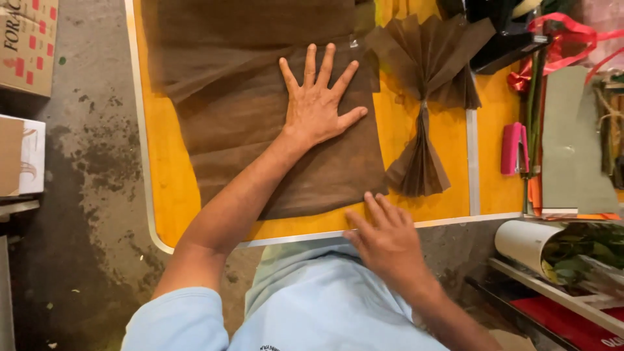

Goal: The person folds a piece of brown paper into a fan shape and secures it with a staple. They then fold a larger sheet of brown paper in half and smooth it out on the table.

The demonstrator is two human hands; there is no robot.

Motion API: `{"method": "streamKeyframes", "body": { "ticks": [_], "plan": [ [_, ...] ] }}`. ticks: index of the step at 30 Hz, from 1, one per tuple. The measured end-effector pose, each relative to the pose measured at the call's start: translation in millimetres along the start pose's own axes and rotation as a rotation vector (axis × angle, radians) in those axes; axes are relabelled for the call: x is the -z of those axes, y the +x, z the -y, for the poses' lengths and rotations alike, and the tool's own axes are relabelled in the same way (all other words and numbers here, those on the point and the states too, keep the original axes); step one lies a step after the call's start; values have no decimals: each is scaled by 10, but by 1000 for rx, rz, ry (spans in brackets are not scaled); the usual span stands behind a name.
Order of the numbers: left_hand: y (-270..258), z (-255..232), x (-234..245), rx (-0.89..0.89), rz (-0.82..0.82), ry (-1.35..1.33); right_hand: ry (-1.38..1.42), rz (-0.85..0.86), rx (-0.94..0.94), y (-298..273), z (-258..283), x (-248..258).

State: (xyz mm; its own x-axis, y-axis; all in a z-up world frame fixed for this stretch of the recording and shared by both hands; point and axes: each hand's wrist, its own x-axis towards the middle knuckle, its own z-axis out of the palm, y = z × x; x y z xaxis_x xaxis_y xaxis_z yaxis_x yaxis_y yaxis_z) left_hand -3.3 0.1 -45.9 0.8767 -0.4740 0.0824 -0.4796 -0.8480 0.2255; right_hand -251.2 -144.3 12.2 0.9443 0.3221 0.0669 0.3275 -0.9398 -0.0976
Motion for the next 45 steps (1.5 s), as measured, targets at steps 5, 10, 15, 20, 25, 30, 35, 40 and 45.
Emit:
{"method": "streamKeyframes", "body": {
  "ticks": [5,10,15,20,25,30,35,40,45],
  "plan": [
    [15,64,-144,-153,-166,-35,146,-280,-150,590,-622,380],
    [8,67,-170,-177,-241,-79,218,-95,-359,1046,-1097,176],
    [5,63,-148,-135,-113,-36,502,-284,-248,1161,-900,413],
    [14,58,-108,-122,-88,-60,242,-155,-213,1205,-913,94],
    [-10,83,-122,-117,-112,-34,160,22,-289,1272,-731,115],
    [-9,87,-122,-123,-103,-39,304,-91,-314,1289,-745,104],
    [-2,90,-183,-156,-109,-76,403,-43,-131,1254,-877,165],
    [1,103,-84,-165,-78,-161,413,119,-199,1206,-859,249],
    [21,111,-91,-169,-134,-157,403,324,-260,1243,-850,279]
  ]
}}
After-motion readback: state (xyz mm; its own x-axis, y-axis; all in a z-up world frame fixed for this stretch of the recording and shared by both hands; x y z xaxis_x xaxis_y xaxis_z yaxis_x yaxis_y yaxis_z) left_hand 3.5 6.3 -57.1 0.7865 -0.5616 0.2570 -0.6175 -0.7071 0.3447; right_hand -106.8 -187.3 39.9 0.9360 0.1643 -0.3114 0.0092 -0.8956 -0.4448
